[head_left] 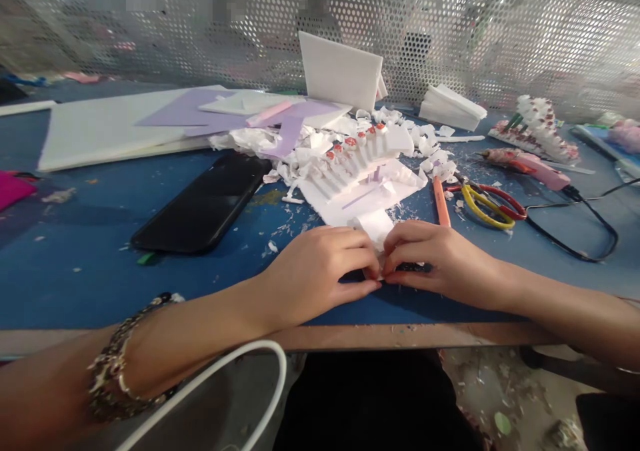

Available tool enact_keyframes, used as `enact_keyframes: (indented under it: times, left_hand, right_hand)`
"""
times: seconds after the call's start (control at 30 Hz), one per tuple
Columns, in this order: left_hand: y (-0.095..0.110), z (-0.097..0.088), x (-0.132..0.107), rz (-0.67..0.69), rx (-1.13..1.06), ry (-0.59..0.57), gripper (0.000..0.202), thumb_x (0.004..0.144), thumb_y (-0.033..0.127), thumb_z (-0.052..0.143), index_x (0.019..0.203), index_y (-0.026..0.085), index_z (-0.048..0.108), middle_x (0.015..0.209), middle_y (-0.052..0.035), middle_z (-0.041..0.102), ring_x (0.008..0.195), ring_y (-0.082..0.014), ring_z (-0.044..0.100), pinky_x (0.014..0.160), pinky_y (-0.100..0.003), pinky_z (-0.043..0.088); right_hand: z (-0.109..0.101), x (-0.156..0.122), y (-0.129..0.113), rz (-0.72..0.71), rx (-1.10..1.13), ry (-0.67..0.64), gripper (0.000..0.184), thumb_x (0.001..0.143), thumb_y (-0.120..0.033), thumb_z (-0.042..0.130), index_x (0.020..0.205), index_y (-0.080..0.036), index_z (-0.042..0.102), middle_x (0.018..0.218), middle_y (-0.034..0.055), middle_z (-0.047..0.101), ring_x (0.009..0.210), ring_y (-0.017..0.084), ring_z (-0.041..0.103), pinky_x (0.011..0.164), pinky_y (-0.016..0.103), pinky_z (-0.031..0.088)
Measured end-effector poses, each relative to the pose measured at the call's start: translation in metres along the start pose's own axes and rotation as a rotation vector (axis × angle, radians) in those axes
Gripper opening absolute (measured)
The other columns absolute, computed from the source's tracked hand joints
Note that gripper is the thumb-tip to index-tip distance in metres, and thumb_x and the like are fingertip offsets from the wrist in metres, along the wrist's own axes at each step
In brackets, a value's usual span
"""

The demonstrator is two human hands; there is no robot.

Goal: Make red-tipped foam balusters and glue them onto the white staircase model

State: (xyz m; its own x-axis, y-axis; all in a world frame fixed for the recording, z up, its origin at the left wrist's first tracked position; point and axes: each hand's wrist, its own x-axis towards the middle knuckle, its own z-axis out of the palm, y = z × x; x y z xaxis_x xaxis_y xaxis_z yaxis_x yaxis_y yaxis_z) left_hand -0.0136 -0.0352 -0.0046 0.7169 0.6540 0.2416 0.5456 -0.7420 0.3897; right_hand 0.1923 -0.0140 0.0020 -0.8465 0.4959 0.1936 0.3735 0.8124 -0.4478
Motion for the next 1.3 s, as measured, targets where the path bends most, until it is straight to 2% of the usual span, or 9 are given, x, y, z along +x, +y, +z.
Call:
enact_keyframes:
  times: [0.2,0.4,0.6,0.8,0.9,1.1,1.3]
  left_hand:
    - [0.0,0.002,0.0,-0.024,-0.014,0.008,0.009,0.081,0.023,0.053,0.078,0.019,0.06,0.079,0.0006,0.061,0.076,-0.0136,0.055,0.071,-0.026,0.037]
    - [0.002,0.0,0.001,-0.08,-0.091,0.006,0.006,0.081,0.022,0.054,0.077,0.018,0.057,0.079,0.0015,0.058,0.072,-0.0114,0.053,0.069,-0.024,0.037]
    - [0.0,-0.001,-0.001,0.003,0.031,-0.003,0.01,0.084,0.023,0.052,0.08,0.02,0.061,0.081,0.0022,0.061,0.075,-0.0121,0.055,0.071,-0.026,0.033]
    - [-0.004,-0.001,-0.004,0.067,0.119,0.045,0.012,0.083,0.026,0.053,0.08,0.021,0.064,0.08,0.0036,0.064,0.075,-0.0124,0.056,0.07,-0.026,0.033]
    - [-0.002,-0.002,-0.003,0.026,0.104,0.035,0.009,0.08,0.028,0.057,0.08,0.022,0.064,0.08,0.0044,0.064,0.074,-0.0124,0.057,0.069,-0.025,0.033]
    - [0.005,-0.003,0.006,-0.146,0.097,-0.014,0.014,0.076,0.035,0.061,0.076,0.021,0.064,0.077,0.0034,0.064,0.072,-0.0138,0.058,0.067,-0.025,0.035]
    - [0.011,0.0,0.009,-0.132,0.252,-0.007,0.019,0.077,0.037,0.06,0.074,0.019,0.062,0.073,0.0008,0.063,0.072,-0.0164,0.058,0.064,-0.026,0.035]
  right_hand:
    - [0.0,0.001,0.0,0.032,0.009,-0.008,0.011,0.081,-0.019,0.054,0.084,-0.016,0.064,0.089,0.004,0.055,0.08,0.011,0.054,0.074,0.023,0.044]
    - [-0.001,0.006,-0.002,0.068,0.06,-0.018,0.009,0.08,-0.017,0.054,0.079,-0.015,0.063,0.085,0.004,0.056,0.077,0.01,0.054,0.072,0.021,0.043]
    - [0.001,0.008,-0.004,0.12,0.044,-0.007,0.008,0.079,-0.016,0.055,0.079,-0.014,0.062,0.082,0.0037,0.056,0.075,0.01,0.052,0.069,0.021,0.042]
    - [0.0,0.005,-0.001,0.043,0.044,-0.013,0.007,0.081,-0.015,0.053,0.08,-0.014,0.06,0.081,0.0022,0.055,0.075,0.009,0.05,0.069,0.02,0.04]
    - [-0.002,0.003,0.001,0.023,0.082,-0.04,0.007,0.08,-0.017,0.055,0.081,-0.014,0.062,0.083,0.0022,0.055,0.076,0.008,0.052,0.071,0.02,0.041]
    - [-0.002,0.004,0.003,0.036,0.052,-0.036,0.01,0.081,-0.02,0.055,0.083,-0.015,0.063,0.083,0.0031,0.055,0.074,0.01,0.053,0.07,0.022,0.043]
    - [0.008,0.003,-0.001,-0.001,-0.187,0.008,0.018,0.086,-0.022,0.045,0.084,-0.012,0.059,0.085,0.0071,0.056,0.079,0.015,0.052,0.07,0.027,0.044]
